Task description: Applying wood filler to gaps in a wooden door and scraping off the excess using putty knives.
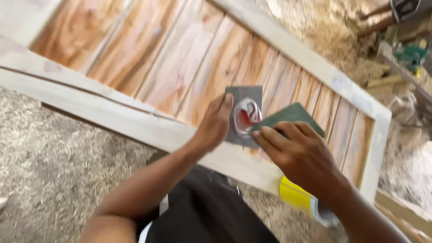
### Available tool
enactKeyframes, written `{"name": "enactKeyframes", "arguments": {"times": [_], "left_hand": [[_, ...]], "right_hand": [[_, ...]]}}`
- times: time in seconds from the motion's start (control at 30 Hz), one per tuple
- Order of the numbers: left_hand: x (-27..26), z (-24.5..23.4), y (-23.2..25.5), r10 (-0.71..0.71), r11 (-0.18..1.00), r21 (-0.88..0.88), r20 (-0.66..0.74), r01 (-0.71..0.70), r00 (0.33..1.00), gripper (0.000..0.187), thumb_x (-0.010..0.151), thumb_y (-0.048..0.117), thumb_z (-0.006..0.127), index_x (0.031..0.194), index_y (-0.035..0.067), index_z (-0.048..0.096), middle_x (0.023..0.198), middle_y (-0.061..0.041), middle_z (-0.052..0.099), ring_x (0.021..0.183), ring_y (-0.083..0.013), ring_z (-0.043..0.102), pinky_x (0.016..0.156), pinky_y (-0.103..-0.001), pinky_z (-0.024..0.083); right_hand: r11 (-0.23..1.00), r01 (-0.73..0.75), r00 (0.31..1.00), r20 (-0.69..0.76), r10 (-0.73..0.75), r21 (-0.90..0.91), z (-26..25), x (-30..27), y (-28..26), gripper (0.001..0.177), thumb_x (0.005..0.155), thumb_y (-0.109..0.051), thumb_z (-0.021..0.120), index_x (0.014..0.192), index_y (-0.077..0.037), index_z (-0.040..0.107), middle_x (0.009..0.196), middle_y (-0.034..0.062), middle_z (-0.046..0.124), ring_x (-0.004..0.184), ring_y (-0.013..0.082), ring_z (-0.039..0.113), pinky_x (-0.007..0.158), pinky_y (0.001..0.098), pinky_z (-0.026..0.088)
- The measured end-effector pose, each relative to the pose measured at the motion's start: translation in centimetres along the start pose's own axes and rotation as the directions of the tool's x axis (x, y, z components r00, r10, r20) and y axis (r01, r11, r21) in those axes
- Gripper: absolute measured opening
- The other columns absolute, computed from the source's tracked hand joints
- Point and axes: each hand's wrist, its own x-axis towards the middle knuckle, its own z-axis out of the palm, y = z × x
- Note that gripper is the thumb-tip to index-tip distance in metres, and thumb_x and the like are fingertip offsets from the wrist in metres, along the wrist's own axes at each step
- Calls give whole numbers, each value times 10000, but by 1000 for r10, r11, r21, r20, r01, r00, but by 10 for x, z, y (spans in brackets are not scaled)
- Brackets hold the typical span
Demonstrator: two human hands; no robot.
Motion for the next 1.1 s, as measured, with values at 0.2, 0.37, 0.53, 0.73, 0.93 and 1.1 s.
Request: {"name": "enactKeyframes", "arguments": {"times": [0.2,0.37,0.53,0.73,0.93,1.1], "left_hand": [[-5,9,13,-9,992,-123,-131,-7,991,421,1132,309,372,1166,-33,615,993,-108,669,882,-153,624,793,-286,548],[-3,3,-8,65,996,-40,-212,-75,975,394,1159,275,383,1194,-48,606,1065,-101,668,995,-151,610,893,-288,516],[5,-2,15,40,965,-247,-183,-85,982,380,1140,259,370,1177,-32,611,1048,-75,665,958,-138,609,872,-286,532],[-5,0,3,7,979,-201,-155,-39,988,377,1159,251,390,1154,-34,637,1022,-78,636,938,-134,568,843,-278,510],[-7,-3,-17,3,957,-287,-134,-42,991,337,1151,241,417,1173,-22,625,1047,-51,639,962,-120,561,882,-271,491],[-2,-14,-19,-1,978,-205,-181,-37,984,311,1133,247,431,1090,-5,609,978,-24,584,930,-108,507,854,-276,455]], "right_hand": [[993,59,998,-17,-61,-103,-1,10,-4,380,820,-153,707,1190,-79,753,1192,33,732,1037,204,643,871,357,500],[969,-23,998,53,37,-245,-2,11,15,355,851,-150,716,1200,-97,758,1159,48,741,992,206,642,847,352,499],[994,36,996,-72,-44,-99,-5,11,16,338,847,-151,694,1171,-79,760,1163,41,743,1005,219,642,845,353,498],[976,76,995,-50,-88,-205,14,5,14,322,880,-105,708,1200,-85,741,1181,66,745,1005,193,636,870,338,507],[982,-45,999,5,47,-182,-12,16,10,420,795,-118,773,1208,-54,739,1153,54,746,985,219,650,834,376,512],[962,37,999,48,-25,-269,21,-1,28,419,797,-92,756,1215,-123,731,1182,77,730,942,199,657,820,338,507]]}}
